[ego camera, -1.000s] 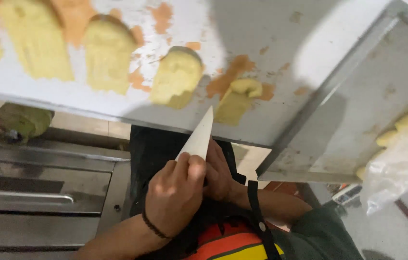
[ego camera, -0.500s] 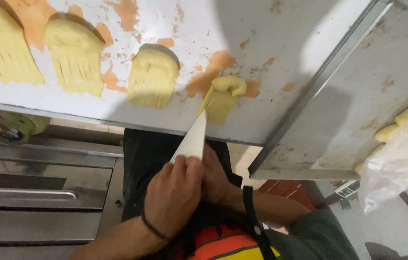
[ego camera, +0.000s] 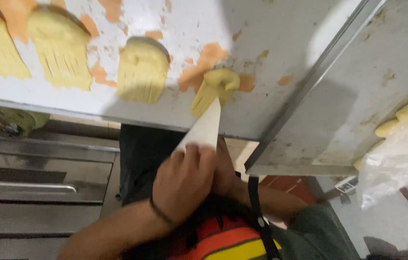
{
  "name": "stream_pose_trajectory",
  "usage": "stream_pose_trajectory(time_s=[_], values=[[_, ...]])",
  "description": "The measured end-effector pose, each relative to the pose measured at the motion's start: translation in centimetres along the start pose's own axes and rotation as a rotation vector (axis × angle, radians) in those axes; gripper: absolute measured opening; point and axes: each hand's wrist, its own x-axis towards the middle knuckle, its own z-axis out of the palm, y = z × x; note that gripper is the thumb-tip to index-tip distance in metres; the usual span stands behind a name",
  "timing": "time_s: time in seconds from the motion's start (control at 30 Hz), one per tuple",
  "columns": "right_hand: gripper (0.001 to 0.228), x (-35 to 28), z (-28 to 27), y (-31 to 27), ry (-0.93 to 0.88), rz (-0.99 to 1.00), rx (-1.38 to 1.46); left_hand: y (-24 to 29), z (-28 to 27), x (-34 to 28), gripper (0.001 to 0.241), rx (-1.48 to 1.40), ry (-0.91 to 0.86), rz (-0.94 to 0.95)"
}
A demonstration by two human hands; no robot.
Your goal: Rolling out dough with a rolling pin, cutting it into strips using a bench scraper, and rolling the strips into pastry shapes.
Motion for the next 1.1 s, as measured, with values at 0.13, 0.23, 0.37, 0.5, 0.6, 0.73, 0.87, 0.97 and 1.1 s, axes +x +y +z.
stream_pose_trajectory(time_s=[0.13,0.23,0.37,0.5,0.6,0.73,0.87,0.97,1.1], values=[[0.020,-1.0,0.0,2.4,-0.049,-0.578,-0.426,-0.5,0.6,-1.9,0.007,-0.039,-0.074,0.022],[0.035,-2.0,-0.1,4.0,-0.189,-0.488,-0.530,-0.1,0.4,-1.6,0.006,-0.079,-0.111,0.033],[0.018,-2.6,0.0,4.1,-0.076,-0.513,-0.534,0.3,0.4,-1.9,0.005,-0.089,0.008,0.018],[0.031,-4.3,1.2,25.5,0.051,-0.071,-0.511,0.7,0.8,-1.5,0.004,-0.152,-0.071,0.050],[0.012,-2.0,0.3,5.5,0.132,0.032,0.384,0.9,1.2,-1.1,0.003,-0.111,-0.058,0.036],[0.056,-4.5,-1.6,5.2,-0.093,-0.782,-0.539,0.8,0.0,-3.5,0.004,-0.126,-0.139,0.045],[0.039,-5.6,-4.3,4.2,0.494,-0.897,-0.405,3.1,-1.0,0.5,0.007,-0.128,0.245,0.207],[0.055,-5.8,-6.9,2.5,0.872,-1.093,-0.351,5.4,0.9,6.9,0.008,-0.213,0.450,0.103],[0.025,-7.5,-5.5,-1.6,0.895,-1.095,-0.367,5.0,1.4,14.7,0.043,-0.798,0.108,-0.192]])
